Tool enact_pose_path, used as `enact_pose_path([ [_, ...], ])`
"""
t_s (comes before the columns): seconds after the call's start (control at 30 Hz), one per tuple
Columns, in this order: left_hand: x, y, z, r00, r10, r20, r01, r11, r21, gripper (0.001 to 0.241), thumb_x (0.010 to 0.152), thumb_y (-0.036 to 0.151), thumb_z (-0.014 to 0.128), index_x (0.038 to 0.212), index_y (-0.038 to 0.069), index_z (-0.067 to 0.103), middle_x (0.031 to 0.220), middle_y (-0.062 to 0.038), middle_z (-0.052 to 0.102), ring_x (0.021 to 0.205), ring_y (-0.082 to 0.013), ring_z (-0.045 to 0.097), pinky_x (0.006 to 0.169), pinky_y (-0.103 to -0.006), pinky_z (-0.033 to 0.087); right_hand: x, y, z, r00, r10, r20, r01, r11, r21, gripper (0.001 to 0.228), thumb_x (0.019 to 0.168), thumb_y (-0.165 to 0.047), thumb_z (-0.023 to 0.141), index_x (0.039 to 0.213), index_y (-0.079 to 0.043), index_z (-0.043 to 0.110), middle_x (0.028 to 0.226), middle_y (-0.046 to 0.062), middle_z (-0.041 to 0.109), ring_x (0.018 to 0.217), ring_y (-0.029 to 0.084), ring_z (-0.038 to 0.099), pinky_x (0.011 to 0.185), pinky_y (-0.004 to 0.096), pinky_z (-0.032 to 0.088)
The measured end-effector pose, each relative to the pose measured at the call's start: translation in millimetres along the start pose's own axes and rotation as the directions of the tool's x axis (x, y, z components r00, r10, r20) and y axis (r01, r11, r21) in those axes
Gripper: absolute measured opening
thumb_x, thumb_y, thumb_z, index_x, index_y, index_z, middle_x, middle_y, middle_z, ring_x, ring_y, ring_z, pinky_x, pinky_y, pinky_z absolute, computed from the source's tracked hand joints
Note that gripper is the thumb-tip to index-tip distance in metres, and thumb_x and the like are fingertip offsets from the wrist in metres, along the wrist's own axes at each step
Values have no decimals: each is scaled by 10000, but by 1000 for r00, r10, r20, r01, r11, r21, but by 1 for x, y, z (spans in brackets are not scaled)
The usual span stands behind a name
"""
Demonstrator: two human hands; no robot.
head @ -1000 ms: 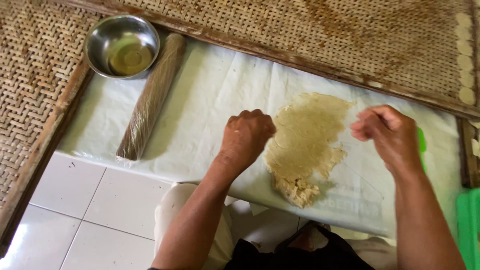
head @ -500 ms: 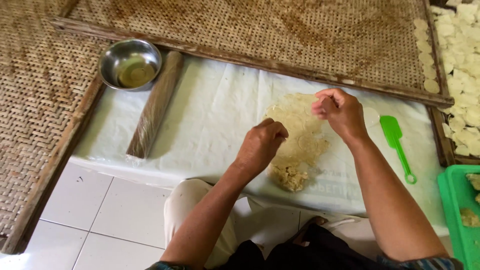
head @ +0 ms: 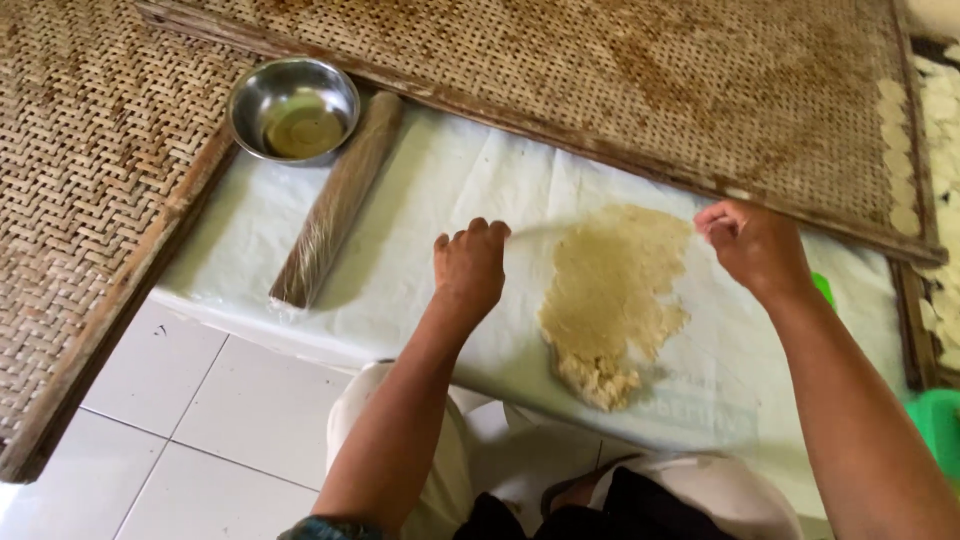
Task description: Rolling out dough and cutting it into circles with a round cutter before placing them on a drying rack.
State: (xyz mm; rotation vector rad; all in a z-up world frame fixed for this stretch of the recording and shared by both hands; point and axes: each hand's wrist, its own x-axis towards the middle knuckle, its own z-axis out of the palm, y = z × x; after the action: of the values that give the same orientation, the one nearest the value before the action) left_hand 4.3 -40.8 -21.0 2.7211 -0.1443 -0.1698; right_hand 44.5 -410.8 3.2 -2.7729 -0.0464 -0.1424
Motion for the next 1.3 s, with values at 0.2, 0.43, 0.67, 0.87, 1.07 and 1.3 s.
enact_pose_path([
  [0.2,18,-9,9,994,4,-105,-5,1000,-10,471,848,-29,654,1263,195,646,1202,-75,635,1130,-274,645,1134,-546,373,32,-5,41,974,-225,-1,225,974,-16,215,974,-207,678,1157,-122,754,1029,118,778,908,262,745,810,392,572],
  [0.43,22,-11,-1,998,19,-59,-18,1000,6,494,811,-47,682,1254,169,647,1173,-80,638,1062,-261,662,1065,-488,443,49,-49,53,948,-318,11,316,939,-133,212,979,-166,699,1184,-138,746,1086,123,769,945,342,725,801,453,577],
  [0.67,15,-10,-8,998,23,-63,-21,999,26,448,800,-40,711,1207,140,658,1111,-72,639,972,-238,683,891,-422,535,44,-60,53,946,-317,71,324,905,-276,265,946,-170,727,1210,-154,743,1040,131,763,933,354,697,799,480,562],
  [0.87,15,-7,0,999,30,-33,-29,999,26,436,811,-51,709,1202,134,656,1109,-63,638,963,-223,678,865,-415,545,42,-54,53,936,-348,60,351,901,-255,175,916,-179,751,1089,-176,777,944,102,694,950,332,675,823,459,550],
  [1.07,13,-5,-3,1000,28,9,-28,999,41,456,804,-52,711,1215,134,644,1100,-73,627,959,-225,673,876,-437,540,52,-26,58,967,-255,17,254,955,-151,140,962,-163,720,1085,-169,787,987,103,696,891,299,687,825,426,549],
  [1.3,12,-6,-2,999,33,19,-34,999,35,432,797,-45,712,1191,125,654,1097,-69,627,970,-229,669,855,-423,551,60,-11,64,999,-28,44,26,998,50,161,991,-208,690,1127,-170,769,1004,77,760,840,254,729,796,392,556],
])
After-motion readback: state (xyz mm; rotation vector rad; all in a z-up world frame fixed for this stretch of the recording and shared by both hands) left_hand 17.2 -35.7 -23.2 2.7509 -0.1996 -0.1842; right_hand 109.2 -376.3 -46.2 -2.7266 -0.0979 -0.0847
